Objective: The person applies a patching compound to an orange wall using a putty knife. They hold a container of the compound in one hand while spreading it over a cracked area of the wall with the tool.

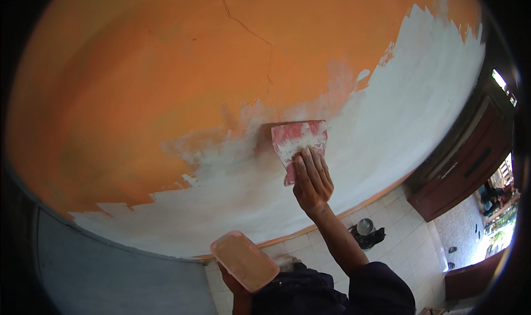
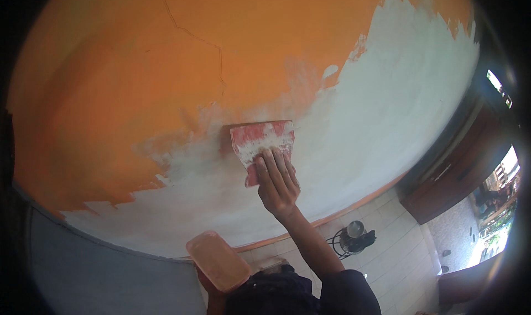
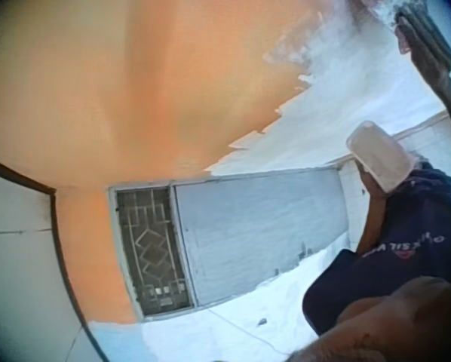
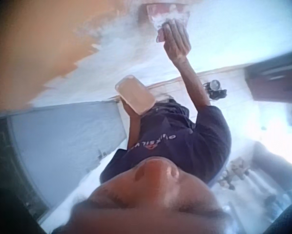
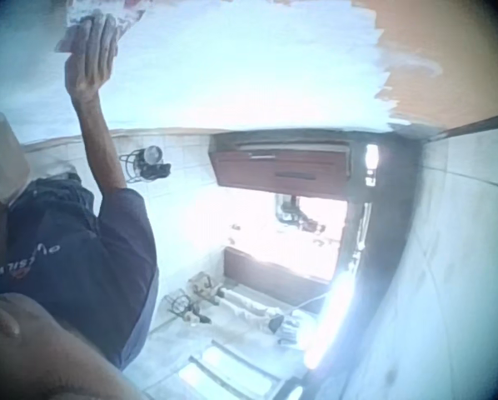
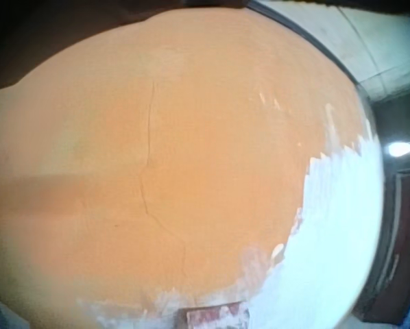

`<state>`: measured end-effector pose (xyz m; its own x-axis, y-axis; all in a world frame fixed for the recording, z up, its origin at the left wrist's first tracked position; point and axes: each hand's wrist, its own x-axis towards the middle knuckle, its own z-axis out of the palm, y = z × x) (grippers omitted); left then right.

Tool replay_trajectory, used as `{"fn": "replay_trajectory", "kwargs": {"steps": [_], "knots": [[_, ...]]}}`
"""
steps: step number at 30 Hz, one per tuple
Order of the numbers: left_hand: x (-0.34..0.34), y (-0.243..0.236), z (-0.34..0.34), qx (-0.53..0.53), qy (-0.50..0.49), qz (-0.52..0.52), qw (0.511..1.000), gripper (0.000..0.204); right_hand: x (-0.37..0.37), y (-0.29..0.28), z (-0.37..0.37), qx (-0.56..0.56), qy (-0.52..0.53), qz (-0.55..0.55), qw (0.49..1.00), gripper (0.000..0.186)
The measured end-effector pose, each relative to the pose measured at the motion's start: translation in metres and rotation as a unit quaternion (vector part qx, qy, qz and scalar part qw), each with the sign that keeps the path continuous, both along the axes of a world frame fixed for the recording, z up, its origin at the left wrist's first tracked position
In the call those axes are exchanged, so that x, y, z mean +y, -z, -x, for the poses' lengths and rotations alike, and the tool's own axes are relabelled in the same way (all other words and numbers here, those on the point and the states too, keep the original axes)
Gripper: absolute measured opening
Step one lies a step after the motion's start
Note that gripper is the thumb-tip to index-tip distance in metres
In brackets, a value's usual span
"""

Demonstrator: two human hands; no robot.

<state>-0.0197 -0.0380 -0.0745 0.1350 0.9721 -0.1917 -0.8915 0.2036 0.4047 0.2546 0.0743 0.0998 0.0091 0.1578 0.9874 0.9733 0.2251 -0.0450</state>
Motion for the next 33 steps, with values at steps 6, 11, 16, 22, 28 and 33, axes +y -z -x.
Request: {"fn": "replay_trajectory", "kwargs": {"steps": [6, 11, 16, 22, 28, 33], "knots": [[-0.001, 0.0, 0.002, -0.022, -0.005, -0.003, 1.0, 0.058, -0.019, 0.094, 0.008, -0.021, -0.007, 0.128, 0.992, 0.026], [0.0, -0.002, 0.005, -0.037, 0.004, 0.026, 0.999, 0.059, -0.081, 0.154, 0.011, 0.001, -0.017, 0.2, 0.98, 0.022], [0.0, -0.005, 0.003, -0.048, 0.009, 0.026, 0.998, 0.06, -0.083, 0.102, -0.007, 0.175, 0.025, 0.156, 0.972, 0.02], [0.003, 0.008, 0.003, 0.009, -0.005, 0.008, 1.0, 0.062, -0.102, 0.071, -0.008, 0.78, -0.388, 0.058, 0.488, 0.01], [-0.003, -0.01, -0.006, -0.008, 0.032, 0.008, 0.999, 0.064, -0.12, 0.08, -0.002, 0.817, -0.396, 0.148, 0.392, 0.019], [0.001, -0.007, -0.008, -0.075, 0.058, 0.022, 0.995, 0.065, -0.132, 0.08, -0.008, 0.778, -0.401, 0.229, 0.426, 0.026]]}}
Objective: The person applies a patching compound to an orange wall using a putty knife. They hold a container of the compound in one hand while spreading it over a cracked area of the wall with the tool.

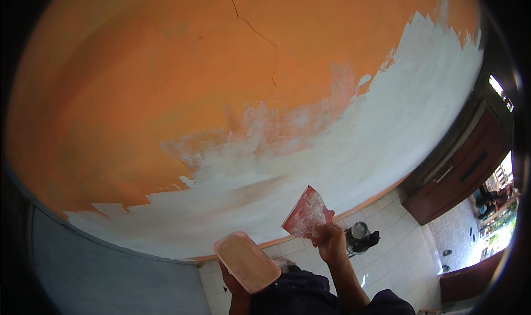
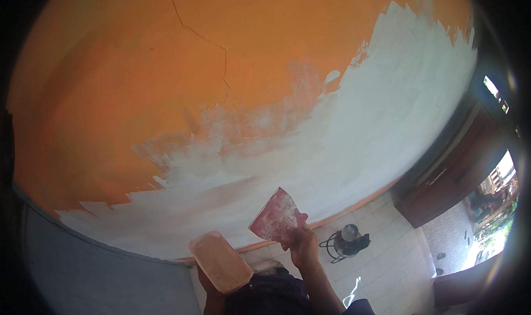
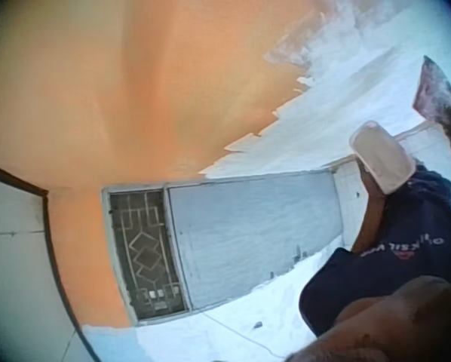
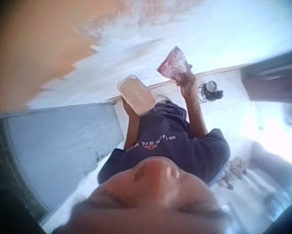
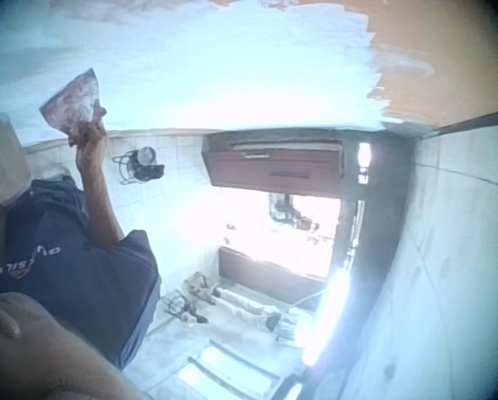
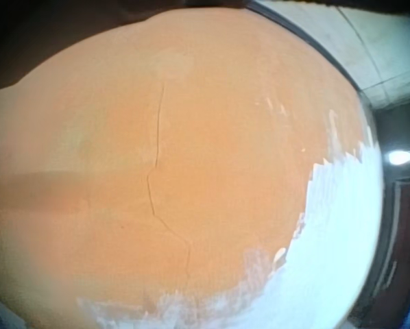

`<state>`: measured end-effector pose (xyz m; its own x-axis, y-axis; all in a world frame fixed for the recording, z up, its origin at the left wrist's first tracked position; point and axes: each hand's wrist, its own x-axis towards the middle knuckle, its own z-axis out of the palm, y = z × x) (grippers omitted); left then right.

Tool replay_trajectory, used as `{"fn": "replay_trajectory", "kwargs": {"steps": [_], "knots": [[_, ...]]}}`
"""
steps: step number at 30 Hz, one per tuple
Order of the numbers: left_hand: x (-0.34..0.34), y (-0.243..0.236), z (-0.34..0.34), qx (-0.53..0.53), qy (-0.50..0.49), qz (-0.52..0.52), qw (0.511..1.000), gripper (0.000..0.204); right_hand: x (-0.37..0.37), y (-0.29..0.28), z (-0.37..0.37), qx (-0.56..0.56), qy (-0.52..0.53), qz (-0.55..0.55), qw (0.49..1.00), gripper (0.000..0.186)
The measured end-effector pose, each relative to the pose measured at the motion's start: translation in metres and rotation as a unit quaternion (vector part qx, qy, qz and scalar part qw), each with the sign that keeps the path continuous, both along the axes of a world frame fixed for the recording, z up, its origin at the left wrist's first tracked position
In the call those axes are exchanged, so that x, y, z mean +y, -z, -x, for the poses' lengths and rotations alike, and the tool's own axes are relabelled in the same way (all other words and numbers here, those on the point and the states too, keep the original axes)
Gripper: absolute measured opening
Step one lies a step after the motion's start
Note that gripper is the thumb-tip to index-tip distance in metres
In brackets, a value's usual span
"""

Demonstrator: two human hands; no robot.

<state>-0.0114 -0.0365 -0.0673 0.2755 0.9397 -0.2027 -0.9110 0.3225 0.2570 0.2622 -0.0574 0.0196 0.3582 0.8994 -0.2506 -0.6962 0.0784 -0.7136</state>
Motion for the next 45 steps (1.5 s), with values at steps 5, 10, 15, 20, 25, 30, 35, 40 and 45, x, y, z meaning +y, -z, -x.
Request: {"fn": "replay_trajectory", "kwargs": {"steps": [5, 10, 15, 20, 25, 30, 35, 40, 45], "knots": [[0.002, 0.003, -0.001, -0.006, 0.0, -0.011, 1.0, 0.065, -0.001, 0.004, 0.001, 0.0, 0.035, -0.001, 0.999, 0.018], [0.0, 0.006, 0.001, 0.027, -0.004, -0.013, 1.0, 0.065, -0.021, 0.024, -0.003, -0.011, 0.036, 0.05, 0.998, 0.018], [0.008, 0.006, -0.003, 0.044, 0.013, -0.005, 0.999, 0.064, -0.027, 0.002, 0.006, 0.005, 0.0, 0.016, 1.0, 0.022], [0.011, -0.012, -0.014, 0.046, 0.026, -0.014, 0.999, 0.06, -0.025, -0.018, -0.002, 0.008, -0.037, 0.059, 0.998, 0.027], [0.019, -0.001, -0.013, 0.054, 0.031, -0.014, 0.998, 0.058, -0.024, -0.023, -0.009, -0.003, -0.051, 0.029, 0.998, 0.028], [0.019, 0.009, -0.015, 0.074, 0.029, -0.018, 0.997, 0.059, -0.026, -0.004, -0.023, 0.017, 0.023, -0.005, 1.0, 0.022], [0.013, -0.005, -0.021, 0.004, 0.074, -0.021, 0.997, 0.063, -0.001, 0.017, -0.044, -0.228, 0.245, 0.027, 0.942, 0.023], [0.013, -0.003, -0.02, -0.007, 0.087, -0.018, 0.996, 0.066, 0.036, 0.024, -0.093, -0.601, 0.366, 0.061, 0.708, 0.036], [0.014, 0.005, -0.017, 0.02, 0.074, -0.019, 0.997, 0.067, 0.094, -0.001, -0.108, -0.745, 0.439, -0.017, 0.503, 0.046]]}}
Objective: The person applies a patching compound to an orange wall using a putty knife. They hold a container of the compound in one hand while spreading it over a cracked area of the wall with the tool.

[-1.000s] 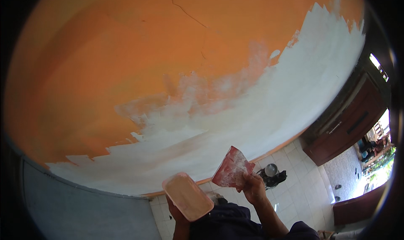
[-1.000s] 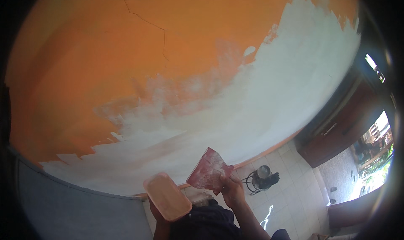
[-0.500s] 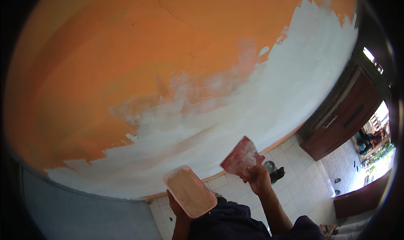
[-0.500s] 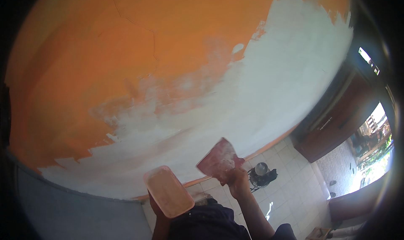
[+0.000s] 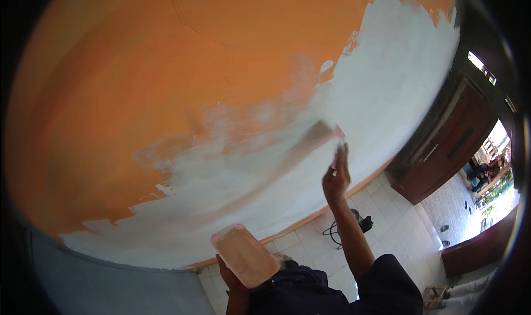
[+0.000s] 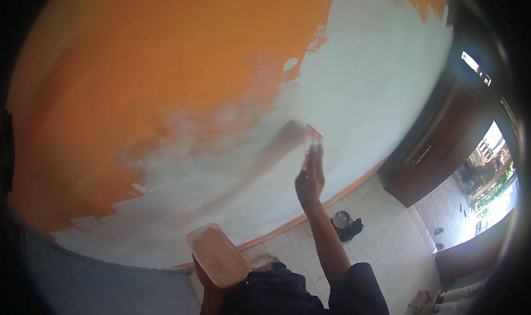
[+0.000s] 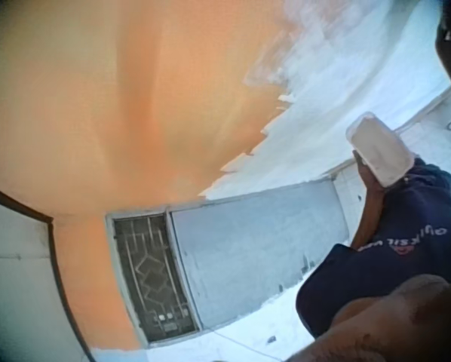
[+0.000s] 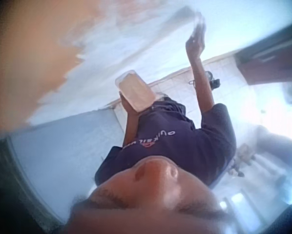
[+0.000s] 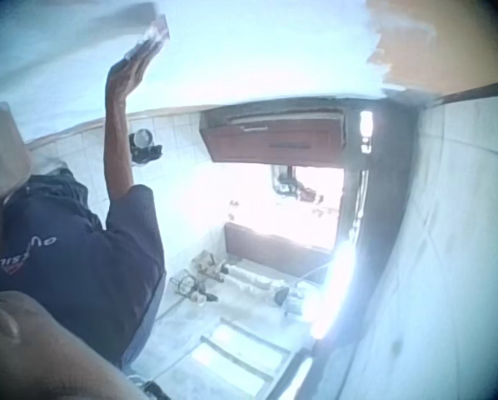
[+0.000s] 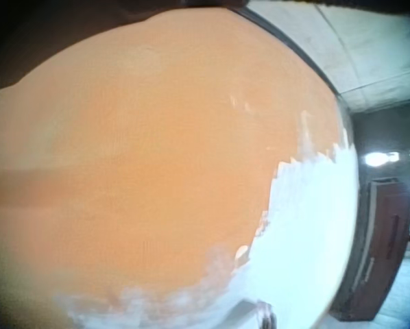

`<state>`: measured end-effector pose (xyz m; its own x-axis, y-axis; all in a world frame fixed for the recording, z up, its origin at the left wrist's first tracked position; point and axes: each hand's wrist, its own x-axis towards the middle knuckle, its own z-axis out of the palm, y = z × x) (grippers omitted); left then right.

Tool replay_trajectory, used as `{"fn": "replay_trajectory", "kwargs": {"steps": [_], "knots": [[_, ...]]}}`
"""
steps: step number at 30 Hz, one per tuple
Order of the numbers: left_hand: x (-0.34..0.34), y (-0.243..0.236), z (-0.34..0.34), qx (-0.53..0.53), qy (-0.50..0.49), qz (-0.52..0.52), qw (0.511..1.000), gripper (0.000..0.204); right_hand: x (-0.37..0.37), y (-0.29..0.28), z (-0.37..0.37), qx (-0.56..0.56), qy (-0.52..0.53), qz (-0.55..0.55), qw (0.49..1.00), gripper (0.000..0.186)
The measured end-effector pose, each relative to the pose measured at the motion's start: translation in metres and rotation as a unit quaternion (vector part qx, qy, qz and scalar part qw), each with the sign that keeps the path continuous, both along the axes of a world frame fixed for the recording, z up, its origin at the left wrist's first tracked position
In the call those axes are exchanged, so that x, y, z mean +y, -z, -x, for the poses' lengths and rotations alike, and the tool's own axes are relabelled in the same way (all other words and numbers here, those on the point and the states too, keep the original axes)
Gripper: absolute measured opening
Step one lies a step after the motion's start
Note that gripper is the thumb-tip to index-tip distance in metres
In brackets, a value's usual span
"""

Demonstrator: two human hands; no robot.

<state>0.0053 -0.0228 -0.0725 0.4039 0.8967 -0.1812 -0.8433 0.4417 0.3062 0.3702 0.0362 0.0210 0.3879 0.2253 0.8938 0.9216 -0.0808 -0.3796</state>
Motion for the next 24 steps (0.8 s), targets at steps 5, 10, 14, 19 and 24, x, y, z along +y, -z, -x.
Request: {"fn": "replay_trajectory", "kwargs": {"steps": [5, 10, 14, 19, 24], "knots": [[0.002, -0.004, -0.003, 0.002, -0.015, -0.006, 1.0, 0.065, 0.055, 0.04, 0.01, -0.054, -0.029, 0.018, 0.998, 0.049], [0.002, -0.001, -0.002, 0.024, -0.014, 0.011, 1.0, 0.062, 0.01, 0.097, 0.041, -0.017, -0.146, 0.132, 0.98, 0.043], [0.003, 0.002, -0.005, 0.053, -0.023, -0.005, 0.998, 0.061, -0.046, 0.12, 0.043, 0.039, -0.248, 0.187, 0.95, 0.041], [-0.008, -0.005, -0.005, 0.031, -0.033, 0.006, 0.999, 0.06, -0.033, 0.028, -0.01, 0.013, -0.08, 0.039, 0.996, 0.039], [-0.005, 0.006, 0.0, 0.054, -0.045, -0.001, 0.998, 0.059, 0.02, 0.024, -0.02, -0.072, -0.059, 0.055, 0.994, 0.044]]}}
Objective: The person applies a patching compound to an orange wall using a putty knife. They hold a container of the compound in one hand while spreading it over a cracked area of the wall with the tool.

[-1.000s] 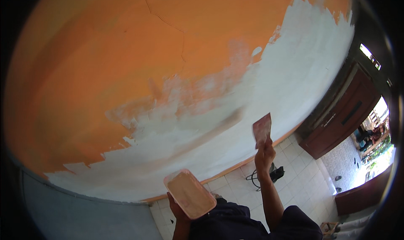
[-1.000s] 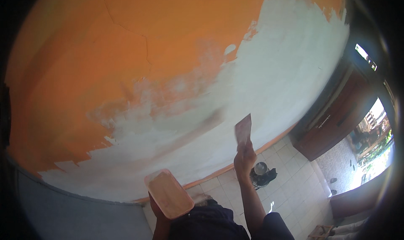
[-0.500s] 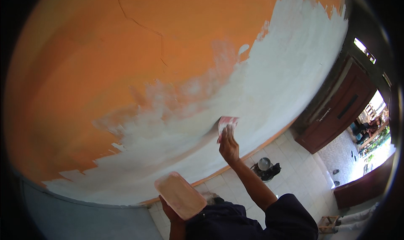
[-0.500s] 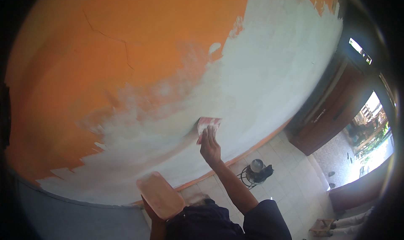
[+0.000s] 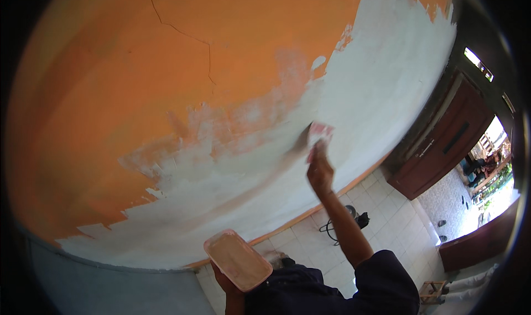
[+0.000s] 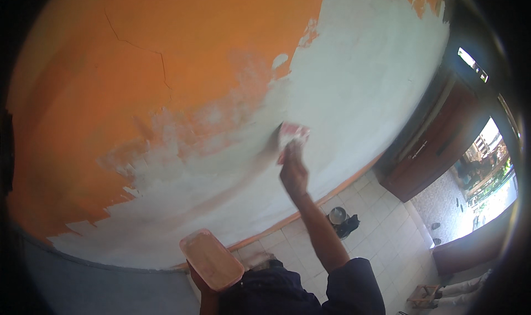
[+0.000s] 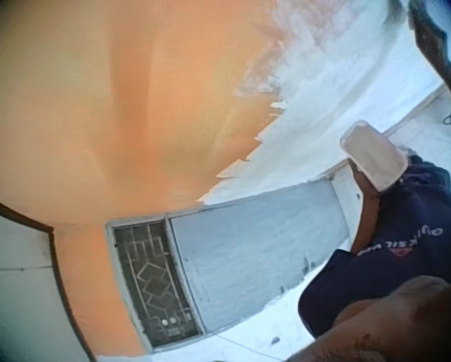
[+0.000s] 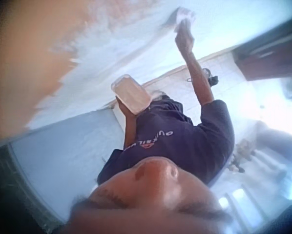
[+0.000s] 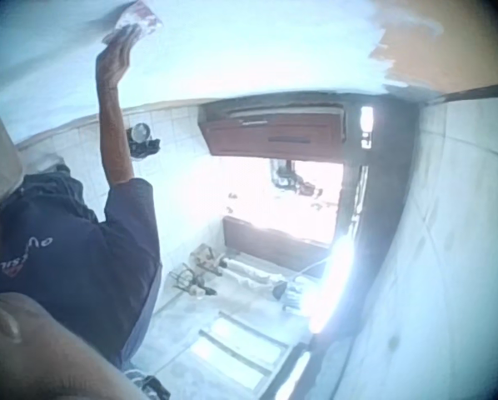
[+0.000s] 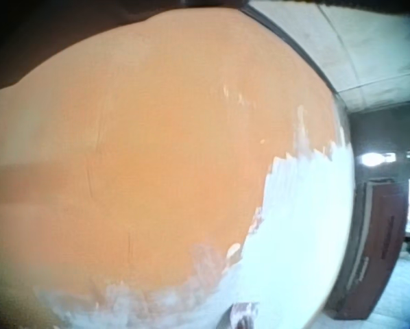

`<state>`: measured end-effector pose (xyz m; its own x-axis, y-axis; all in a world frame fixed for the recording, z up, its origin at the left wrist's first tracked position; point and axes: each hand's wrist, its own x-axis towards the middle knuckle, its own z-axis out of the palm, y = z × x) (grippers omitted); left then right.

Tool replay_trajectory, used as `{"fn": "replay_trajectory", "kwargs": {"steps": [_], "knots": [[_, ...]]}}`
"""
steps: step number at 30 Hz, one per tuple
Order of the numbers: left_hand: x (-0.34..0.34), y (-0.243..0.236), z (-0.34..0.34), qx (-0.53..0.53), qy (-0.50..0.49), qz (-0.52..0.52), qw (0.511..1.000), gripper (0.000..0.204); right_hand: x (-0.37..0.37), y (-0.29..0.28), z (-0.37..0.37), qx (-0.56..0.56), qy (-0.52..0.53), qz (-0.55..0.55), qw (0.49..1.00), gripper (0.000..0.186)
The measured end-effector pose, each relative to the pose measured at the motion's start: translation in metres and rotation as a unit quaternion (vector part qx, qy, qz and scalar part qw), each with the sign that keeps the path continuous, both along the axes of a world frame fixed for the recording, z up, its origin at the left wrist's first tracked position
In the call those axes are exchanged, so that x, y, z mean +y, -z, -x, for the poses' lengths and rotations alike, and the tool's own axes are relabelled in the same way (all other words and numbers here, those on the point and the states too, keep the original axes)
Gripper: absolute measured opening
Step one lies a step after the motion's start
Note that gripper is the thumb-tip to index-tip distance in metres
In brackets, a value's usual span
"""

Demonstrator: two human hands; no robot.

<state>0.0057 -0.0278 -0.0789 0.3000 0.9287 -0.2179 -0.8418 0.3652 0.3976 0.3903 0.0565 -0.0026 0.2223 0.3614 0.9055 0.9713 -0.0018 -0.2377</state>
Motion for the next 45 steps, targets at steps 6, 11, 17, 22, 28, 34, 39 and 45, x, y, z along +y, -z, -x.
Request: {"fn": "replay_trajectory", "kwargs": {"steps": [6, 11, 17, 22, 28, 34, 39, 45], "knots": [[0.003, 0.005, 0.003, 0.039, -0.016, -0.001, 0.999, 0.057, -0.068, 0.087, 0.069, 0.14, -0.117, 0.16, 0.97, 0.038], [0.012, -0.02, -0.017, -0.005, 0.011, 0.017, 1.0, 0.06, -0.139, 0.034, 0.082, 0.396, 0.003, 0.221, 0.891, 0.016], [0.011, -0.032, -0.029, -0.084, 0.059, -0.015, 0.995, 0.062, -0.149, -0.087, 0.116, 0.624, -0.212, 0.062, 0.75, 0.025], [0.013, -0.027, -0.037, -0.136, 0.064, -0.037, 0.988, 0.061, -0.157, -0.121, 0.131, 0.528, -0.279, 0.173, 0.783, 0.03], [0.016, -0.026, -0.031, -0.155, 0.041, -0.126, 0.979, 0.057, -0.153, -0.129, 0.151, 0.541, -0.257, 0.153, 0.786, 0.023], [0.014, -0.023, -0.024, -0.146, 0.046, -0.169, 0.974, 0.061, -0.155, -0.125, 0.169, 0.558, -0.263, 0.152, 0.772, 0.016], [0.007, -0.045, -0.026, -0.113, 0.067, -0.128, 0.983, 0.07, -0.162, -0.123, 0.175, 0.461, -0.28, 0.242, 0.806, 0.021], [0.0, -0.032, -0.024, -0.171, 0.074, -0.13, 0.974, 0.074, -0.156, -0.124, 0.198, 0.388, -0.232, 0.311, 0.836, 0.024]]}}
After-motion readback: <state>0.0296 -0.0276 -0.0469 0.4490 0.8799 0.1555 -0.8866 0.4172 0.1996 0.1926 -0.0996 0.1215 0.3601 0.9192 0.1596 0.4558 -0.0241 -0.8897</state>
